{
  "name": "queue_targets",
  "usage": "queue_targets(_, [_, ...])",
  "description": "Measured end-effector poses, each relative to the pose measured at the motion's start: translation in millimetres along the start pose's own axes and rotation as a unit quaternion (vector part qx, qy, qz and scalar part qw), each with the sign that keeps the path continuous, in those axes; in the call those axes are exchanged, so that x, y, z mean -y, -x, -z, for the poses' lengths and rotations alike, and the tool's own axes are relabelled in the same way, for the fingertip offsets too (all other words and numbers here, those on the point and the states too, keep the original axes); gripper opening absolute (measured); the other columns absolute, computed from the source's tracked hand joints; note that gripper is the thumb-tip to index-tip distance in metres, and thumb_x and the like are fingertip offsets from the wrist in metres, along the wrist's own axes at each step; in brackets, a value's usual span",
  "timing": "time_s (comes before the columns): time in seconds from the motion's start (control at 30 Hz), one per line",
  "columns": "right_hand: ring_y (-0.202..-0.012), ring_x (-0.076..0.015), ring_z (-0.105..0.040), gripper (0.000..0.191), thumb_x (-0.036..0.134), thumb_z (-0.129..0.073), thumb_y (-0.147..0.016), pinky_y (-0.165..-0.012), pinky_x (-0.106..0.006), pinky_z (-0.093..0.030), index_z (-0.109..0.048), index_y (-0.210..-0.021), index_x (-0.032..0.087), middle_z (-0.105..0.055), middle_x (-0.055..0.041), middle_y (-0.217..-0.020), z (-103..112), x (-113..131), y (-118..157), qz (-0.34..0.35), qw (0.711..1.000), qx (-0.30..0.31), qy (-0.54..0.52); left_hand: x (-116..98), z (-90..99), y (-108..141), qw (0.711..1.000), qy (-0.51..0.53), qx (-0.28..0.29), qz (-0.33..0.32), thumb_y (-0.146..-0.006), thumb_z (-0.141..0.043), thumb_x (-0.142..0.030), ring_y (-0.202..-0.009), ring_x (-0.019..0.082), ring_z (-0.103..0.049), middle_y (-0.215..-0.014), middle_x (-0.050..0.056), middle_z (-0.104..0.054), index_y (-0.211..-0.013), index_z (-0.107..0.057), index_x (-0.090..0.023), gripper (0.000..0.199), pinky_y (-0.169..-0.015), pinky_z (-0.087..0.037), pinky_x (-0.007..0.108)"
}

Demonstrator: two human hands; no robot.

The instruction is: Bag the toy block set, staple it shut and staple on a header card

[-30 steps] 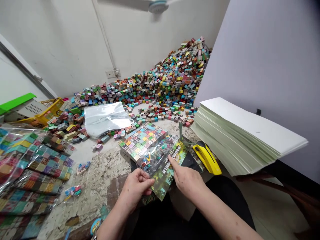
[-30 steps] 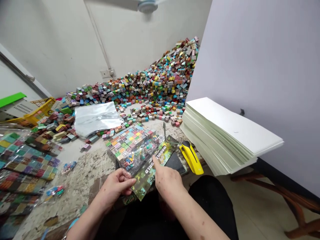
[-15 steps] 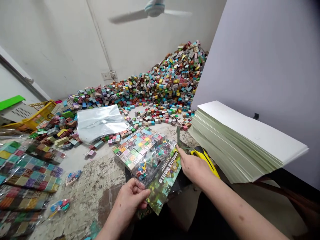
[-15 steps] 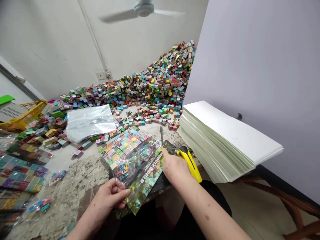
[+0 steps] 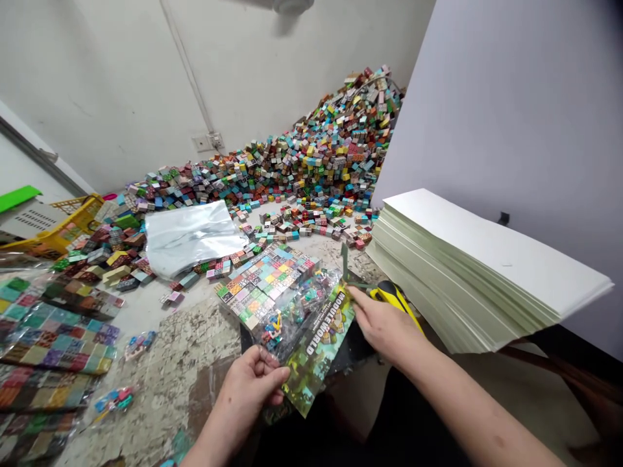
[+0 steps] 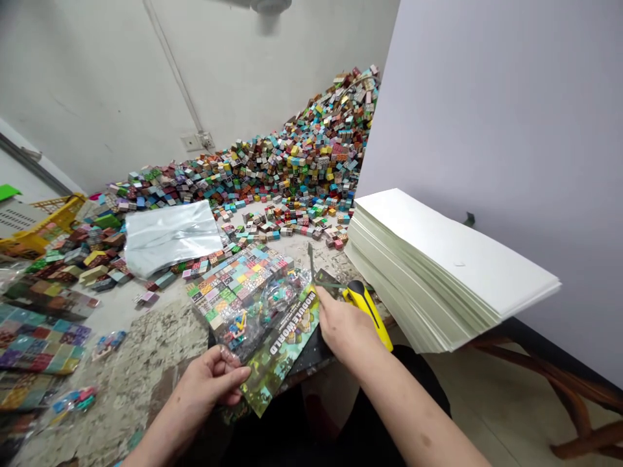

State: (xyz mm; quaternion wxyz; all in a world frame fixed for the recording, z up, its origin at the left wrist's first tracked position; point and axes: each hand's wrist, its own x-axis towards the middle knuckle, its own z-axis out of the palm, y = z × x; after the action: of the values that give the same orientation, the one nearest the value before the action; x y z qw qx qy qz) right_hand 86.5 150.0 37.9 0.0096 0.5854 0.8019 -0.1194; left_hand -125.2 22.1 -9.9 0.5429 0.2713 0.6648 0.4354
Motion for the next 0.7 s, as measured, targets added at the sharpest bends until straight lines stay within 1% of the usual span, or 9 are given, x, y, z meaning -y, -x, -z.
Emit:
queue_targets(0.1, [-0.090,-0.0203,-0.062,0.037,0.035,-0.029,-0.092,-0.077,-0.030,-0.046,-0.048,-0.121,0.024,-0.064,-0.0073,-0.106,1,-28,19,-0.024,0.994,-0.085,-0.059,-1,0.2,0,1.000,0.000,-0.002,-0.003,-0.053,-0.078,-0.040,-0.039,0.007,-0.051,-0.046,-0.009,-0.050,-0.067,-0.046,-0.017,0.042,-0.043,-0.046,0.019])
queue_targets(0.13, [-0.095,-0.0227,-0.059,0.037,0.035,-0.032,-0.091,-0.081,-0.032,-0.045,-0.049,-0.119,0.019,-0.060,-0.0106,-0.110,-1,-38,22,-0.036,0.990,-0.121,-0.059,-2,0.4,1,1.000,-0.002,0.000,-0.005,-0.053,-0.078,-0.039,-0.039,0.007,-0.051,-0.046,-0.009,-0.051,-0.067,-0.046,-0.017,0.041,-0.043,-0.046,0.019])
queue_targets(0.2, [-0.104,-0.0301,-0.053,0.040,0.036,-0.041,-0.087,-0.087,-0.038,-0.041,-0.049,-0.115,0.010,-0.055,-0.0172,-0.112,-10,-53,22,-0.062,0.988,-0.140,-0.020,-4,1.0,1,1.000,-0.007,0.004,-0.005,-0.054,-0.077,-0.038,-0.039,0.008,-0.052,-0.045,-0.008,-0.051,-0.067,-0.046,-0.017,0.040,-0.044,-0.047,0.019])
queue_targets(0.27, [-0.105,-0.0349,-0.051,0.045,0.039,-0.045,-0.085,-0.085,-0.042,-0.040,-0.048,-0.116,0.007,-0.054,-0.0199,-0.110,-20,-59,17,-0.081,0.991,-0.108,0.018,-6,1.4,2,1.000,-0.008,0.004,-0.007,-0.055,-0.077,-0.038,-0.039,0.008,-0.053,-0.044,-0.009,-0.050,-0.067,-0.046,-0.016,0.040,-0.044,-0.047,0.020])
queue_targets(0.37, [-0.092,-0.0316,-0.057,0.040,0.038,-0.043,-0.087,-0.074,-0.038,-0.043,-0.048,-0.113,0.008,-0.059,-0.0174,-0.099,-29,-58,6,-0.088,0.993,-0.075,0.007,-8,1.3,2,1.000,-0.003,0.007,-0.012,-0.054,-0.078,-0.036,-0.039,0.008,-0.053,-0.044,-0.009,-0.050,-0.067,-0.047,-0.016,0.039,-0.044,-0.047,0.020])
queue_targets(0.47, [-0.084,-0.0279,-0.060,0.026,0.028,-0.040,-0.087,-0.067,-0.033,-0.042,-0.051,-0.101,0.009,-0.061,-0.0160,-0.091,-28,-58,6,-0.090,0.993,-0.081,-0.008,-8,0.3,4,1.000,0.006,0.003,-0.019,-0.054,-0.078,-0.035,-0.039,0.008,-0.052,-0.045,-0.009,-0.050,-0.068,-0.048,-0.016,0.038,-0.044,-0.047,0.020])
queue_targets(0.53, [-0.083,-0.0273,-0.060,0.026,0.027,-0.039,-0.086,-0.065,-0.033,-0.041,-0.049,-0.103,0.010,-0.061,-0.0165,-0.091,-23,-58,16,-0.098,0.990,-0.098,-0.014,-8,-0.5,5,1.000,0.009,-0.002,-0.021,-0.055,-0.077,-0.034,-0.038,0.007,-0.052,-0.045,-0.009,-0.050,-0.068,-0.048,-0.016,0.037,-0.044,-0.047,0.020])
queue_targets(0.63, [-0.073,-0.0229,-0.061,0.034,0.037,-0.041,-0.085,-0.059,-0.030,-0.043,-0.044,-0.110,0.016,-0.062,-0.0093,-0.085,-14,-42,45,-0.075,0.986,-0.094,-0.119,-8,-1.1,6,1.000,0.005,-0.002,-0.029,-0.055,-0.077,-0.033,-0.038,0.007,-0.052,-0.046,-0.008,-0.051,-0.067,-0.048,-0.015,0.036,-0.043,-0.046,0.019])
queue_targets(0.7, [-0.064,-0.0191,-0.060,0.032,0.039,-0.043,-0.082,-0.055,-0.027,-0.043,-0.045,-0.108,0.021,-0.062,-0.0030,-0.078,-12,-21,64,-0.015,0.968,-0.028,-0.248,-9,-1.3,6,1.000,0.003,-0.004,-0.031,-0.055,-0.077,-0.032,-0.038,0.007,-0.052,-0.045,-0.008,-0.051,-0.067,-0.049,-0.015,0.035,-0.043,-0.046,0.019])
